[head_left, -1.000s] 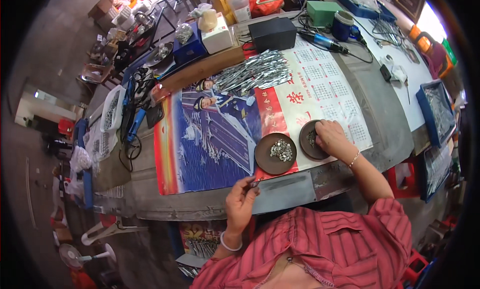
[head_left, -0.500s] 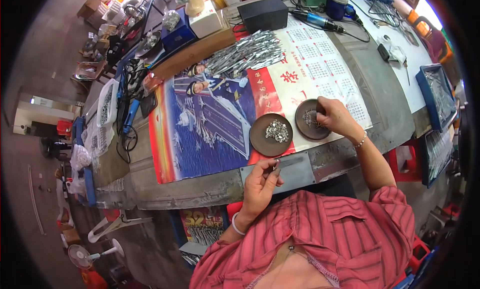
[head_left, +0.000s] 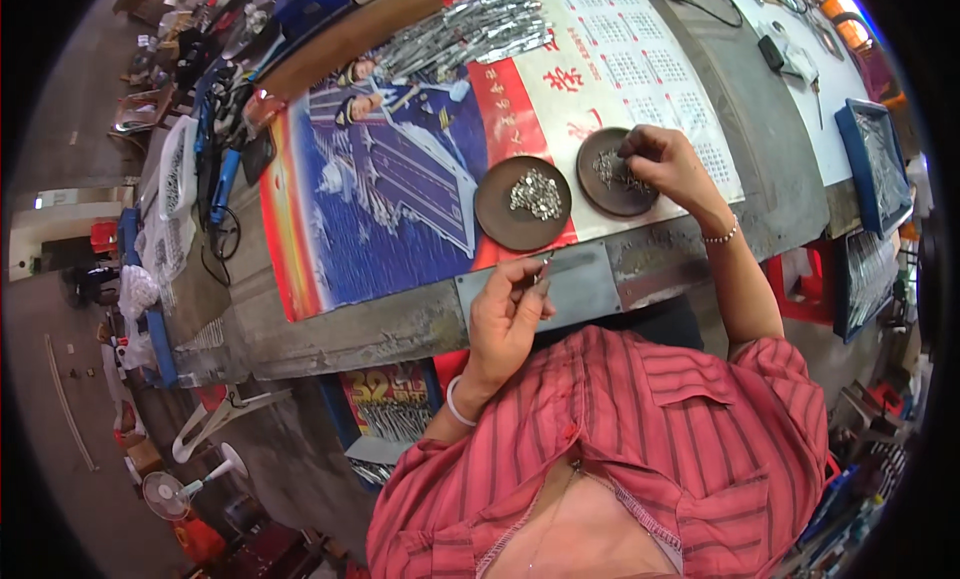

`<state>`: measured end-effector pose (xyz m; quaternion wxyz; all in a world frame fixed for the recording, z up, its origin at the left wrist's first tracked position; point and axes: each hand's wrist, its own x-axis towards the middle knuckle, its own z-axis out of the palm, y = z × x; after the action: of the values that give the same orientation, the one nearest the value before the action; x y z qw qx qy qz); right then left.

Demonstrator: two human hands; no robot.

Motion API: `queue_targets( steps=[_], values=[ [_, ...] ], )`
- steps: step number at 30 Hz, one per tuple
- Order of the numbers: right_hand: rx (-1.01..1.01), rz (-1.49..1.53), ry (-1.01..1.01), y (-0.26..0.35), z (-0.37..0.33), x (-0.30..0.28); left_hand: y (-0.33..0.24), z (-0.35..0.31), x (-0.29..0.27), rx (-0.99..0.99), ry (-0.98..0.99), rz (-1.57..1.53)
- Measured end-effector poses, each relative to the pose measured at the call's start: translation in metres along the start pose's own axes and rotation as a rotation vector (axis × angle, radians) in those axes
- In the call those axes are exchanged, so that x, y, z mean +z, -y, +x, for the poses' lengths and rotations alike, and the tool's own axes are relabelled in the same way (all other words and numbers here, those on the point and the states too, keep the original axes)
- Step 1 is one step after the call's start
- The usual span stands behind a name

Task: Assembling small metal components by inserting pins into hardware pieces at a workbench.

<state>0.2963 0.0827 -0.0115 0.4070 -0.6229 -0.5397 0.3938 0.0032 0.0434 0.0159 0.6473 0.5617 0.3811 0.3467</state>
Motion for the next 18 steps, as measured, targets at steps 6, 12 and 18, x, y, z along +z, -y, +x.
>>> queue_targets(
  steps=[6,12,18],
  values=[
    [0.034,0.036,-0.053,-0.009,0.002,0.004,0.005,0.003,-0.002,-0.024,0.0,-0.037],
    [0.053,-0.049,-0.078,-0.013,0.003,0.005,0.011,0.006,-0.006,-0.015,0.004,-0.051],
    [0.037,0.107,-0.023,0.001,-0.002,0.004,0.015,0.006,-0.006,0.008,0.013,-0.052]
  ],
)
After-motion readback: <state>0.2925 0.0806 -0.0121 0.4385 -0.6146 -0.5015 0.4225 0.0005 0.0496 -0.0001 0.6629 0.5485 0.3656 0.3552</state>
